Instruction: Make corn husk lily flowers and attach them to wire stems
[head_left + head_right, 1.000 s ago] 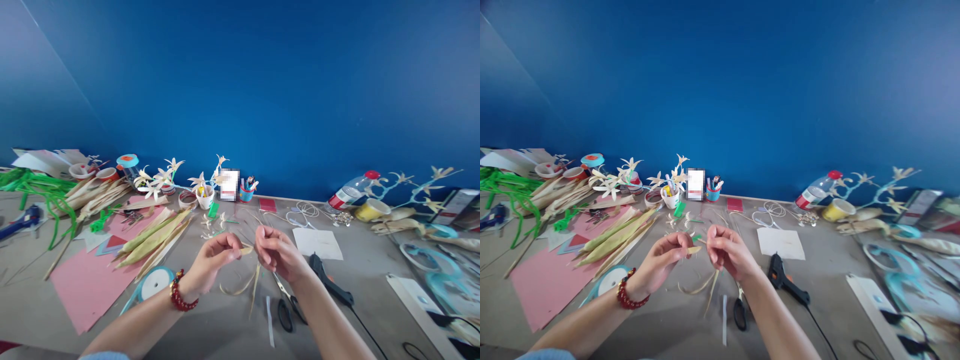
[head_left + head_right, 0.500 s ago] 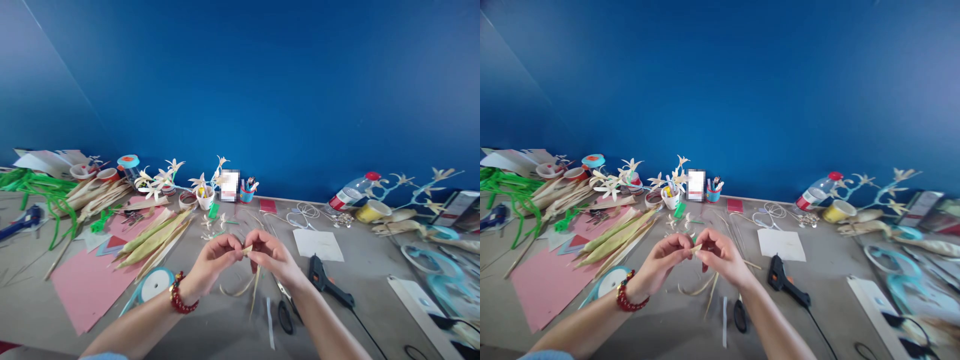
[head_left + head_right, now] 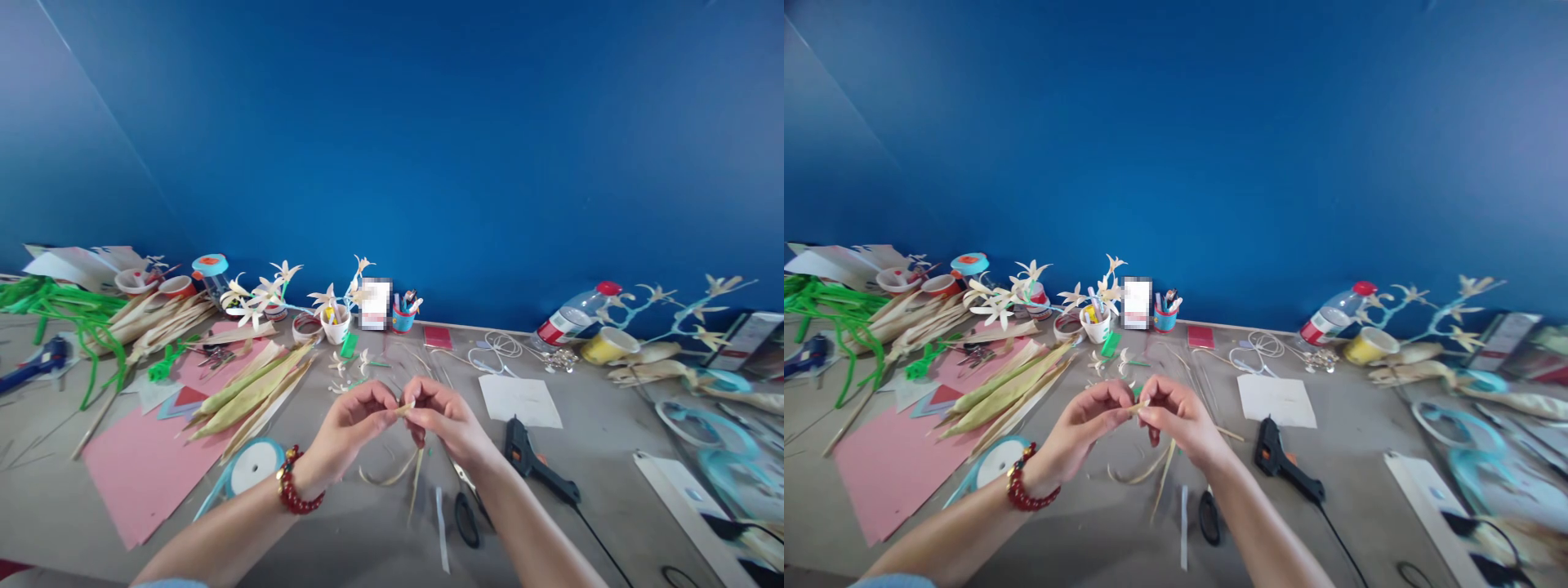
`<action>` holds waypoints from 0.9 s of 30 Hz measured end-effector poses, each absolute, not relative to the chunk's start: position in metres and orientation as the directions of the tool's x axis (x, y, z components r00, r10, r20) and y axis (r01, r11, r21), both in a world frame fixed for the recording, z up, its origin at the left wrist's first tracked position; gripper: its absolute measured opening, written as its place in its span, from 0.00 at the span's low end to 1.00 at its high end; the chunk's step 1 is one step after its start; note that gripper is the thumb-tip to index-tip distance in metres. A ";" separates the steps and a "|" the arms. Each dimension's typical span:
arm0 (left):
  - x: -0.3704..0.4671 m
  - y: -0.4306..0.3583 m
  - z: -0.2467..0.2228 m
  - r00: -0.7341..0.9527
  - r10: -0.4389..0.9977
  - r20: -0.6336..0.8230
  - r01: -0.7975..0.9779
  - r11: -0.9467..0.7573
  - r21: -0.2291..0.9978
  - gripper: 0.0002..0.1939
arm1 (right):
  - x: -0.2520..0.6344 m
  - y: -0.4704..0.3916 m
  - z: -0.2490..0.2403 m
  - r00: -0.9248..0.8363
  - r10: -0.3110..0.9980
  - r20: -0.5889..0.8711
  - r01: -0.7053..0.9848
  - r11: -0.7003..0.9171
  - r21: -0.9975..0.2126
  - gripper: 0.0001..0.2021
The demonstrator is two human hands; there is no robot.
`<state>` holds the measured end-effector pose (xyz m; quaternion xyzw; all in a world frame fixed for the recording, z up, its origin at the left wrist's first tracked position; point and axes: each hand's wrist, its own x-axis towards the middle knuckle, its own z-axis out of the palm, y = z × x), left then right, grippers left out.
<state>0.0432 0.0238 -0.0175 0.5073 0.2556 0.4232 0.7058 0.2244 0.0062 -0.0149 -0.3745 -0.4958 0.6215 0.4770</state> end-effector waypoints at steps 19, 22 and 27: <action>0.009 0.050 -0.001 0.288 0.856 0.429 -0.004 -0.447 0.894 0.02 | 0.253 0.009 0.004 -0.089 0.994 0.060 -0.254 0.035 -0.966 0.09; 0.003 0.056 0.001 0.278 0.828 0.487 0.170 -0.541 0.824 0.02 | 0.258 0.008 0.007 -0.054 0.994 0.092 -0.286 0.073 -0.956 0.08; -0.007 0.066 -0.011 0.380 0.813 0.440 0.307 -0.560 0.770 0.03 | 0.265 0.007 0.016 -0.010 0.993 0.116 -0.285 0.108 -0.952 0.08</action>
